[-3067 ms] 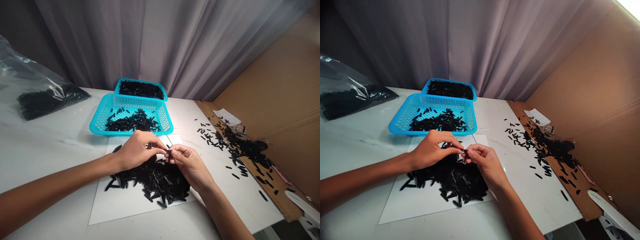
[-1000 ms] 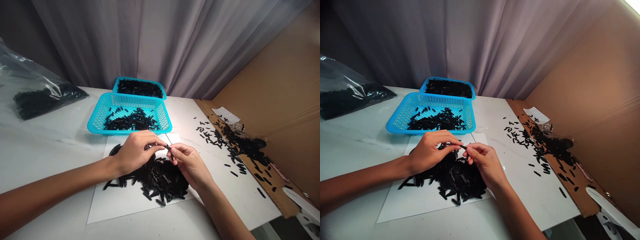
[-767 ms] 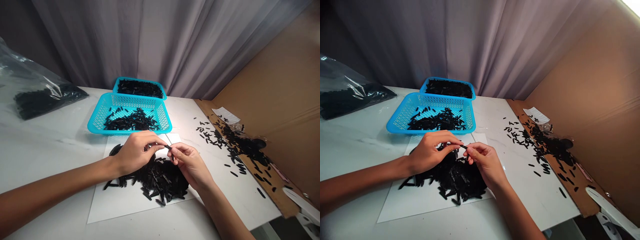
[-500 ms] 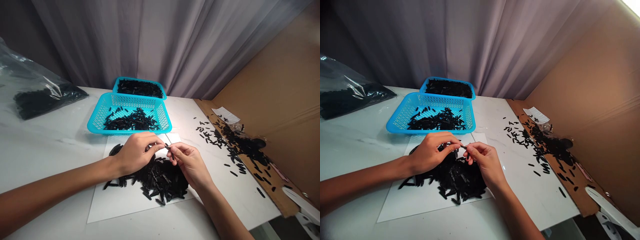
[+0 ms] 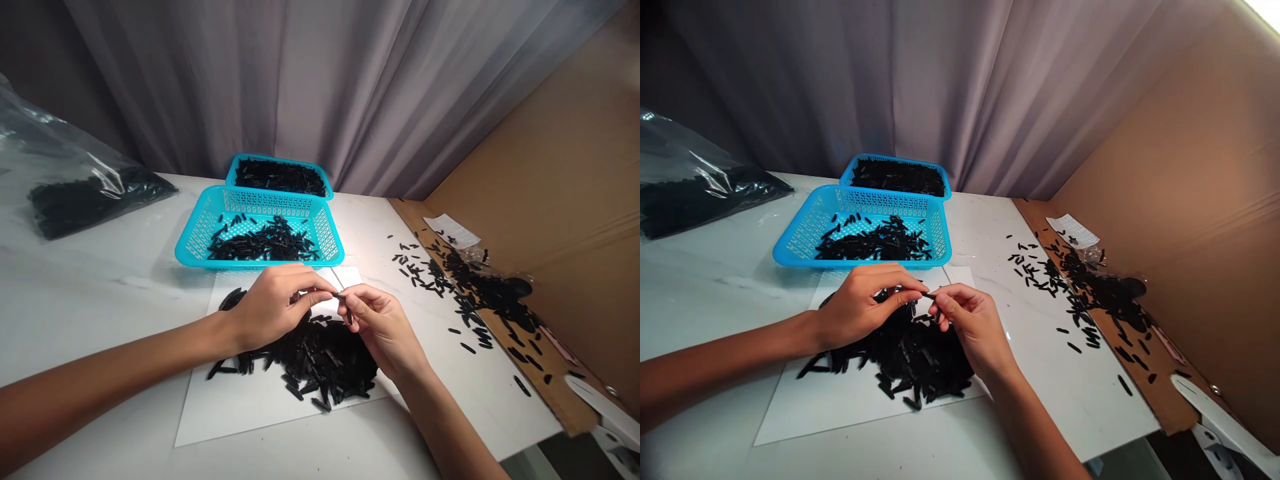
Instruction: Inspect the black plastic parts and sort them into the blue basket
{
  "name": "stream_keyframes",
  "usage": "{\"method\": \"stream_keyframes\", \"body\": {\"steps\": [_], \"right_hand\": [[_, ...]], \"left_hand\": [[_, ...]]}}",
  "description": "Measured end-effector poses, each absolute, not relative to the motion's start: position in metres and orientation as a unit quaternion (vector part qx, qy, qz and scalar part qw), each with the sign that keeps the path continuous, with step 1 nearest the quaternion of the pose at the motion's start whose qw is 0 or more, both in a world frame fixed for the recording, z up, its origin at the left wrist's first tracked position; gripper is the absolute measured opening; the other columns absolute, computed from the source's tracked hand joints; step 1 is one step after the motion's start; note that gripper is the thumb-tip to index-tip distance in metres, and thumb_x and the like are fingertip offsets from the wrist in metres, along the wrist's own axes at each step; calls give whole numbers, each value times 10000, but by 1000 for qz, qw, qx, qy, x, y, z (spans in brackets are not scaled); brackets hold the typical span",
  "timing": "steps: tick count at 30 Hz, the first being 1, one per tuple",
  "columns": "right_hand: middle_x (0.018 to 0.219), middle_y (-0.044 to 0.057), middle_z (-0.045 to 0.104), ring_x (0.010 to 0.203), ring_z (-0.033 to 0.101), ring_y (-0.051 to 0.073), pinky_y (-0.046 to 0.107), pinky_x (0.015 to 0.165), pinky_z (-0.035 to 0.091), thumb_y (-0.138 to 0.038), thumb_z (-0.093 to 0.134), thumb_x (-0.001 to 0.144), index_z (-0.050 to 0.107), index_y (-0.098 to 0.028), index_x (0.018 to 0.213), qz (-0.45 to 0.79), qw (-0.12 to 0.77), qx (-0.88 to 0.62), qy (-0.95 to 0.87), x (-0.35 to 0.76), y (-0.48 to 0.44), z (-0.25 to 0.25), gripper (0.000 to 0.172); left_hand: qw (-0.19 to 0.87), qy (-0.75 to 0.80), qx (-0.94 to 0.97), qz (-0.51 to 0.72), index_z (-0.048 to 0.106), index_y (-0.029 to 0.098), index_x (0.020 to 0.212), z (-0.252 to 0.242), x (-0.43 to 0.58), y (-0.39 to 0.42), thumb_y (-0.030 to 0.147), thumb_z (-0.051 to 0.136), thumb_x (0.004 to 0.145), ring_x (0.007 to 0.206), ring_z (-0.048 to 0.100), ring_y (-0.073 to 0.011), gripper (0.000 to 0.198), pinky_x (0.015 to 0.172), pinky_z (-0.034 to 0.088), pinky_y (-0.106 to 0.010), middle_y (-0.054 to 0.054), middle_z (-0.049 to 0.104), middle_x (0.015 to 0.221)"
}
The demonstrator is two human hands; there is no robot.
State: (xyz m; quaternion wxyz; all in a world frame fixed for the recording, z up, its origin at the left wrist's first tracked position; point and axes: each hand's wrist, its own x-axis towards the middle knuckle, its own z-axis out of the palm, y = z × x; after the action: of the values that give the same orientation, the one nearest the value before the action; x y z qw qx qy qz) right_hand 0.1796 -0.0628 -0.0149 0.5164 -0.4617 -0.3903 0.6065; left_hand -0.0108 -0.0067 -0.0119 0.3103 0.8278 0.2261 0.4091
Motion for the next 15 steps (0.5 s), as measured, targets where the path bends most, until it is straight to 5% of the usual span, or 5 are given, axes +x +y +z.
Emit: {"method": "stream_keyframes", "body": {"steps": [5,11,15], "right_hand": [[659,11,687,521,529,55,140,486,443,-306,835,746,774,-154,782,602,518,-467,-389,181,-62,-14,168],[646,-54,635,496,513,7,13,482,472,-128,867,645,729,-192,733,515,723,-423,-183,227,-38,-11,176],[653,-45,679,512,566,15,35,525,501,-176,837,685,742,-180,891,507,714,-433,-212,218,-35,-16,227]], "left_hand": [[302,223,830,413,723,166,987,-13,-11,-6,162,640,918,758,639,-139,108,702,479,-264,-15,735,866],[322,266,808,415,696,167,1070,-12,-9,-7,218,671,898,745,632,-130,181,616,489,-236,-20,722,886],[304,277,816,406,701,209,1049,-12,-12,-8,257,669,899,725,646,-134,160,623,510,-228,0,713,855]]}}
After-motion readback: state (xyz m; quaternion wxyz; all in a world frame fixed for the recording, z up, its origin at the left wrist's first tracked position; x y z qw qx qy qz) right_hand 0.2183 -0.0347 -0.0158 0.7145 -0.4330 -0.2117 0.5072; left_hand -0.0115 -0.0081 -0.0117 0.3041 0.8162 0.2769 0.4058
